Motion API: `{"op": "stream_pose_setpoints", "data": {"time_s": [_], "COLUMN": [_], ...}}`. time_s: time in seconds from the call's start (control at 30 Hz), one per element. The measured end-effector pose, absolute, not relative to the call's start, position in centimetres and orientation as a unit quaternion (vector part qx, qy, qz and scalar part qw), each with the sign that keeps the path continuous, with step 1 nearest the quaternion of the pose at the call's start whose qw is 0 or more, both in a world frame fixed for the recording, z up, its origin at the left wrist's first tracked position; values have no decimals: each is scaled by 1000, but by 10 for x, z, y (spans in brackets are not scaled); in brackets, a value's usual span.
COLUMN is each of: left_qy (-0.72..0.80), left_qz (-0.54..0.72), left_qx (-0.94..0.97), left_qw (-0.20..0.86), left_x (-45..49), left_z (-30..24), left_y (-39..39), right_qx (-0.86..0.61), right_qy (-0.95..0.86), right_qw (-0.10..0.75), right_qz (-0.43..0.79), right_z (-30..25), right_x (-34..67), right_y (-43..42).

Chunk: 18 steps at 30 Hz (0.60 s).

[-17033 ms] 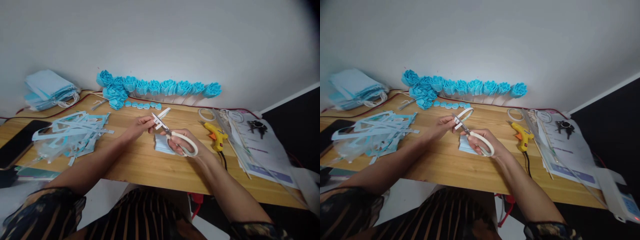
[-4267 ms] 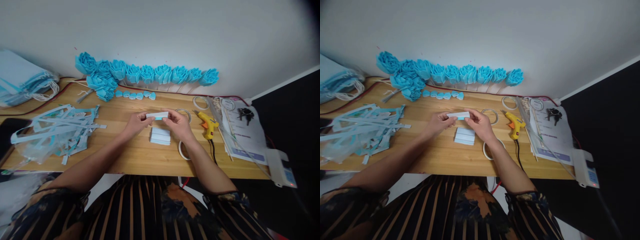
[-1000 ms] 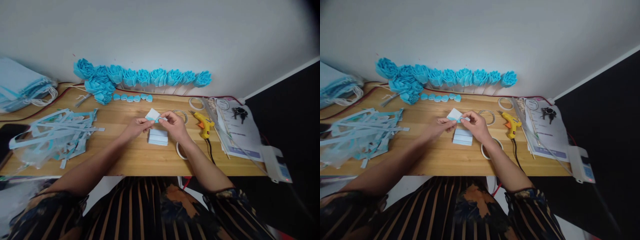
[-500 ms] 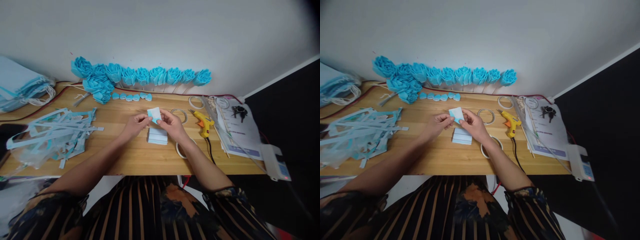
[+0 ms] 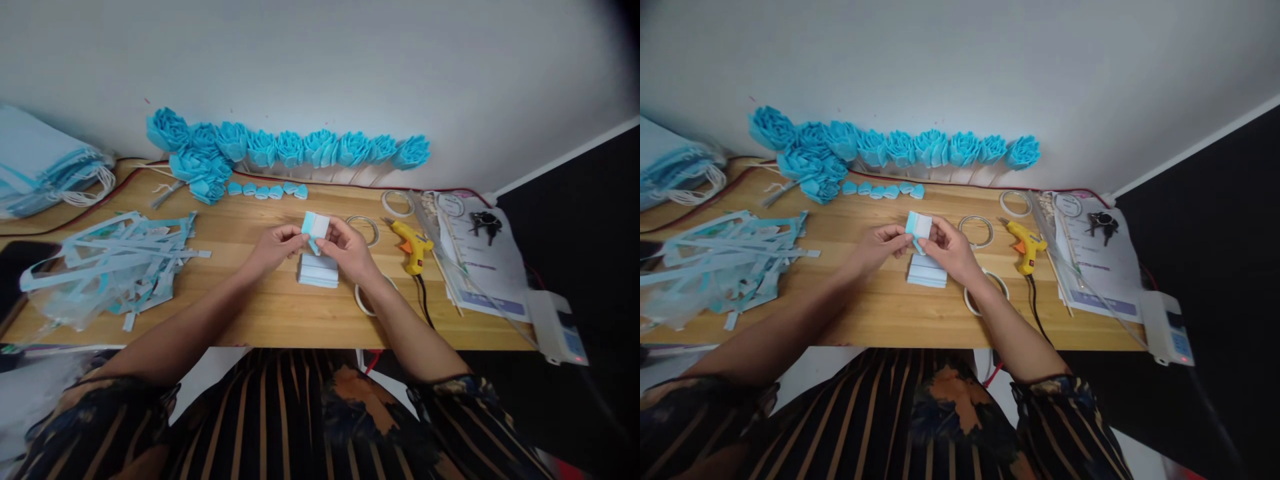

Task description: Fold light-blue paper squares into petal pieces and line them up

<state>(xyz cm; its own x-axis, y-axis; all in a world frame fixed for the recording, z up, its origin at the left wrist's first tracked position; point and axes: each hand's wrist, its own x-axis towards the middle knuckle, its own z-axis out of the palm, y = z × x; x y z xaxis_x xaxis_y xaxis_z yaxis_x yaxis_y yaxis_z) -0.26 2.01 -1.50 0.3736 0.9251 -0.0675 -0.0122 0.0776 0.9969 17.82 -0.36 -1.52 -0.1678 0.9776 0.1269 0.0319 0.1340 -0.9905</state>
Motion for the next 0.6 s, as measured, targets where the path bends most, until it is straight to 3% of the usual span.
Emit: {"op": "stream_pose_setpoints", "data": {"time_s": [0.33,0.6], "left_qy": [384,401], "left_qz": [411,359], "left_qx": [548,576], "left_qw": [619,616], "left_x": [-3,-3], "left_z": [-18,-15], "left_y": [21,20], "right_qx": [-447,-489], "right_qy": [-615,-568], "right_qw": [439,498], "right_qz": [479,436], "right_z": [-19,-17], "right_x": [182,185], "right_y": [-5,-2]}}
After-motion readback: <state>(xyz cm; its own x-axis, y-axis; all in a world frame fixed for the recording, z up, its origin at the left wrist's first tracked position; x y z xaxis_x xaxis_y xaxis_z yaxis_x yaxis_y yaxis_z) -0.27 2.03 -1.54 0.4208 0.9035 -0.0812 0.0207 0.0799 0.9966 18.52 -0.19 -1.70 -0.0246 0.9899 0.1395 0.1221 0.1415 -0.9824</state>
